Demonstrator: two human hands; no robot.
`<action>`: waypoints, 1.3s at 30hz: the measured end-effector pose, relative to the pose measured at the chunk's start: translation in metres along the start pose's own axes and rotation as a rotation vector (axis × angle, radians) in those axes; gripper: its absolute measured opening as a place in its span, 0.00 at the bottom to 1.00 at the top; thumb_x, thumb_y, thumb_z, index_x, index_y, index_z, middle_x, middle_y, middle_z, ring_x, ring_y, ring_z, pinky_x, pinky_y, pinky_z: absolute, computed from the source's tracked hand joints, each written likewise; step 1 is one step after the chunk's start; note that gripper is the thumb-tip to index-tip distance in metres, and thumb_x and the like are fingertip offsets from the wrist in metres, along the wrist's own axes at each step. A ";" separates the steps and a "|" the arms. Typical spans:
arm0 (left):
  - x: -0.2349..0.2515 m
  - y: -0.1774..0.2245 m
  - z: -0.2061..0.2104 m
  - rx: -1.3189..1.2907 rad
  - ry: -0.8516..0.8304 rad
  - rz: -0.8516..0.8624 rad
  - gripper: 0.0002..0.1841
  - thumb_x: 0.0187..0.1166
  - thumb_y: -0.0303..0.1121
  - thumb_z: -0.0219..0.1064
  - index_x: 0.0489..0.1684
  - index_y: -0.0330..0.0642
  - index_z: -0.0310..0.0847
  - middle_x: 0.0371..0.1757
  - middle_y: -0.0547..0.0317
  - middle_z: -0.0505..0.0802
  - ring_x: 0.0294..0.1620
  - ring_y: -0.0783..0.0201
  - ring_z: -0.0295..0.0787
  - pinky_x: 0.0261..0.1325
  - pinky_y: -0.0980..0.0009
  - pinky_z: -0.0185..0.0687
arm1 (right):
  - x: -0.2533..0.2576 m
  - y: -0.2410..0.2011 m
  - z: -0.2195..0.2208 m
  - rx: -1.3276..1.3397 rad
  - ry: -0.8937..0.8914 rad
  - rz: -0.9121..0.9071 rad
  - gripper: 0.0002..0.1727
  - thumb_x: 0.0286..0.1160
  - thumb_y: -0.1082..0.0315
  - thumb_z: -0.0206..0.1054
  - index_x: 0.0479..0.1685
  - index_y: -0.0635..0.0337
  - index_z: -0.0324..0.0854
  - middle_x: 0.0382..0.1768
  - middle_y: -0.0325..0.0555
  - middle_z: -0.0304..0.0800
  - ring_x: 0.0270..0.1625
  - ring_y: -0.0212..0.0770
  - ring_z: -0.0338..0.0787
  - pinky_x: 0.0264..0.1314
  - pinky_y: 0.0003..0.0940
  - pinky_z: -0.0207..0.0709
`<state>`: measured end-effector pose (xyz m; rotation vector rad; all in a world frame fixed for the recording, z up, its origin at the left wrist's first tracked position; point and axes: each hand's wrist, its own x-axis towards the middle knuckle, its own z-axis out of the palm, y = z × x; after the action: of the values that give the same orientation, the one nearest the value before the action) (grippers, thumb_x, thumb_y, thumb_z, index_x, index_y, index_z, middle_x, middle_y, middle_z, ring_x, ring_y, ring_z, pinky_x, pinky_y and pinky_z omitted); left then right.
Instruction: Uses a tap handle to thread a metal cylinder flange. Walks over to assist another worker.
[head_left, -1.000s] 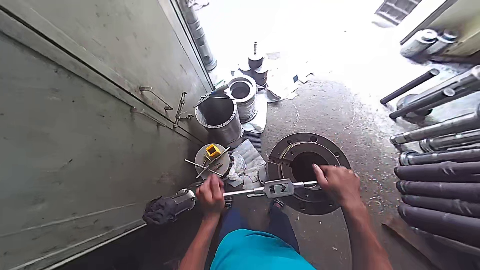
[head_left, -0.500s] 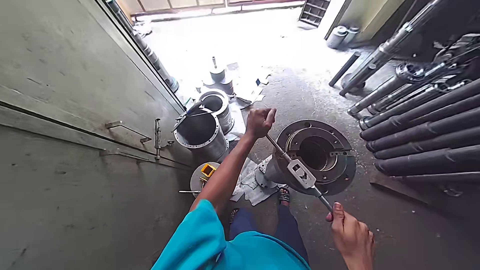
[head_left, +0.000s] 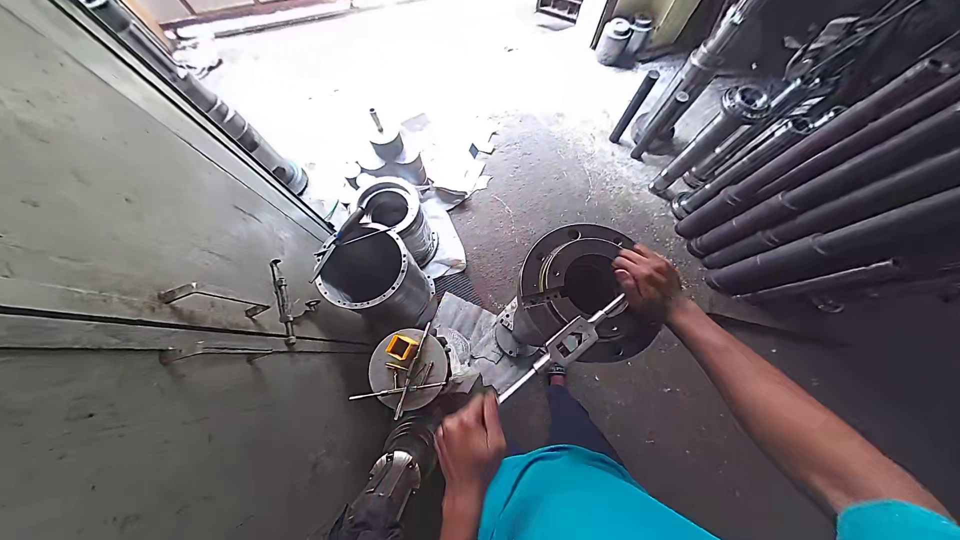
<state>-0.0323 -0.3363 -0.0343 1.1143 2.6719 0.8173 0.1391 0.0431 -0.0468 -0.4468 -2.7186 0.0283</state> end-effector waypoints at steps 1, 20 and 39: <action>-0.020 0.007 0.002 -0.057 -0.031 -0.032 0.31 0.89 0.52 0.41 0.18 0.49 0.83 0.12 0.62 0.81 0.14 0.59 0.82 0.16 0.56 0.73 | 0.017 0.013 0.003 0.032 -0.021 -0.130 0.33 0.89 0.53 0.34 0.29 0.63 0.80 0.31 0.56 0.86 0.40 0.59 0.88 0.38 0.53 0.79; 0.316 0.112 0.100 -0.788 -0.309 0.214 0.21 0.89 0.36 0.50 0.20 0.45 0.80 0.14 0.73 0.82 0.10 0.78 0.68 0.16 0.76 0.68 | -0.110 -0.173 -0.035 2.068 -0.570 1.200 0.24 0.80 0.49 0.64 0.11 0.41 0.73 0.07 0.23 0.65 0.09 0.19 0.64 0.10 0.18 0.56; 0.320 0.142 0.101 0.102 -0.436 0.681 0.33 0.87 0.59 0.47 0.12 0.44 0.69 0.17 0.53 0.79 0.28 0.48 0.81 0.39 0.44 0.71 | -0.090 -0.186 -0.046 1.579 -0.842 1.112 0.19 0.92 0.53 0.52 0.31 0.53 0.69 0.13 0.35 0.70 0.11 0.32 0.73 0.16 0.30 0.73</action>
<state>-0.1419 0.0113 -0.0180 2.0023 1.9941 0.4297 0.1787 -0.1640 -0.0228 -1.3659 -1.6132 2.6977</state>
